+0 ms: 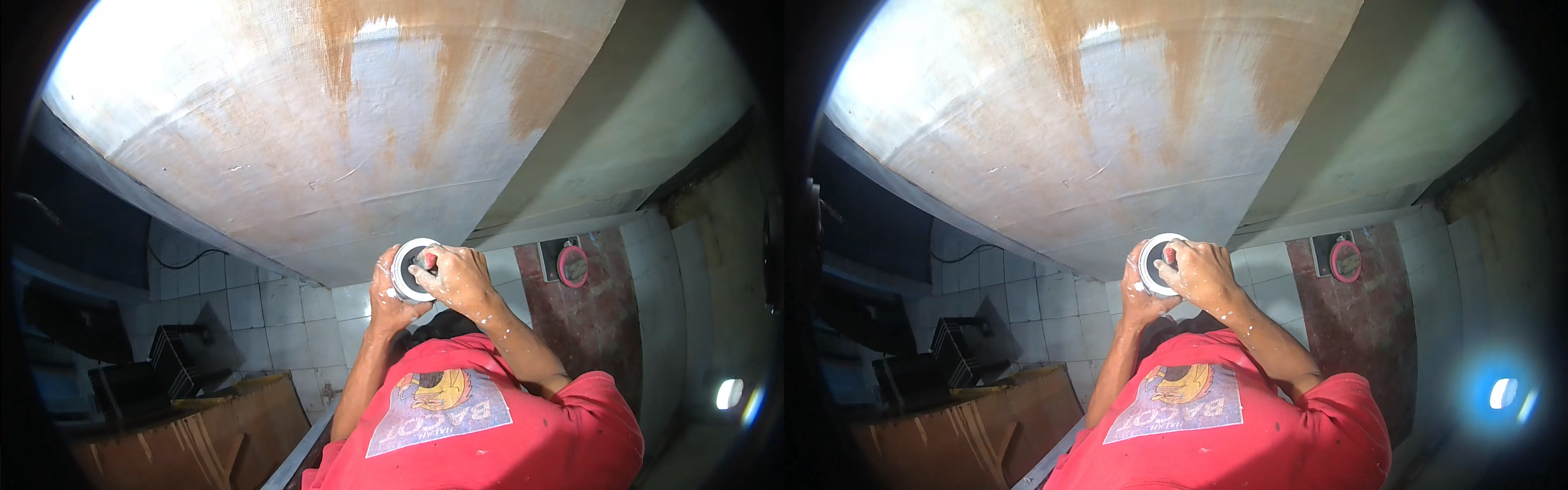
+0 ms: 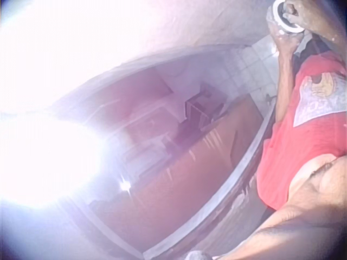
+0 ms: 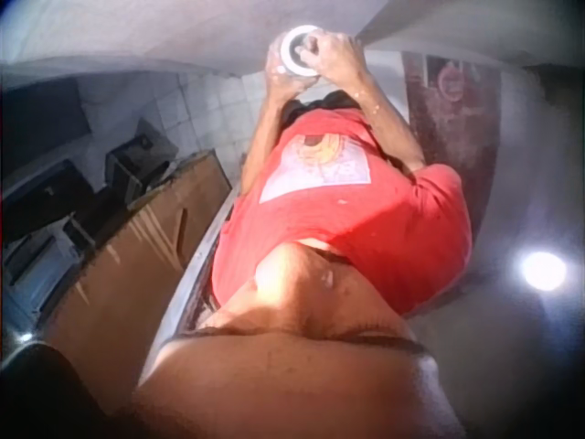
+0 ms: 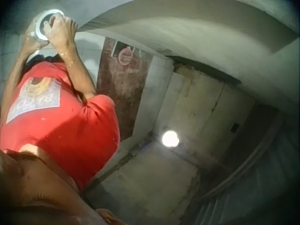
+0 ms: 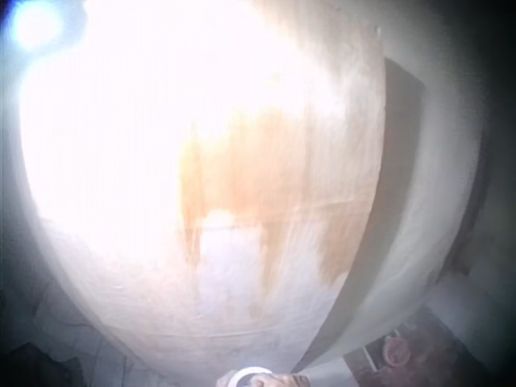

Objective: The person sits on the floor and uses a paintbrush to apply white paint to a ceiling. They hold a small paint can in one hand and repeatedly dip the brush to cover a section of the ceiling surface.

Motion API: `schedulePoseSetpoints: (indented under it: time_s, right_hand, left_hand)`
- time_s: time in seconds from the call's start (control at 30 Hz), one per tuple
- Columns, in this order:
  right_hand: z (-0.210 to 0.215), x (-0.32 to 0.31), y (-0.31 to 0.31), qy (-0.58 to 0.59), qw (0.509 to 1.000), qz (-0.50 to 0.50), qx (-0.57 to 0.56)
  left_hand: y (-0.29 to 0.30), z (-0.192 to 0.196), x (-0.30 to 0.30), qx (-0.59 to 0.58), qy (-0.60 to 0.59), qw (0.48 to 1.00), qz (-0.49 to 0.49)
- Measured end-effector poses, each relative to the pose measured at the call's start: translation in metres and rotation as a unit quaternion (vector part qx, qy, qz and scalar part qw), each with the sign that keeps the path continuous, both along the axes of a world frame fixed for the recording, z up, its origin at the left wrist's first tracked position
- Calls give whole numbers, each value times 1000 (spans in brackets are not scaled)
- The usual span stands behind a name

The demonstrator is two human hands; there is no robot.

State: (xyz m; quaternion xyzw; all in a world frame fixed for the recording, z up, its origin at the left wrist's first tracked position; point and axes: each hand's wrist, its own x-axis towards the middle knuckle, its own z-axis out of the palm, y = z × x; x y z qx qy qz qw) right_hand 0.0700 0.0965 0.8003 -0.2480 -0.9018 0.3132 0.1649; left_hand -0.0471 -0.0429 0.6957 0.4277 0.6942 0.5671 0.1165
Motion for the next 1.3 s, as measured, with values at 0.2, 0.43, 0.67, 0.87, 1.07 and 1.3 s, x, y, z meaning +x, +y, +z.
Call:
schedulePoseSetpoints:
  time_s: [0.2, 0.43, 0.67, 0.87, 1.07, 1.3]
  right_hand:
    - [13, 8, -2, 50, 998, -8, -28]
    - [29, 19, -8, 111, 991, 44, -57]
    - [48, 23, -4, 170, 976, 39, -130]
    - [54, 31, 1, 197, 967, 13, -160]
    - [56, 35, 2, 227, 963, -66, -131]
    - [28, 41, 18, 145, 978, -130, -70]
  left_hand:
    - [-2, -3, -2, -2, 23, 1000, 3]
    - [2, 0, 0, -8, 8, 1000, 9]
    - [4, 0, -1, 7, -20, 1000, 4]
    - [4, -2, 0, -6, 17, 1000, 18]
    - [2, -2, 3, 6, -5, 1000, 21]
    - [-2, -5, 1, -10, 40, 999, 15]
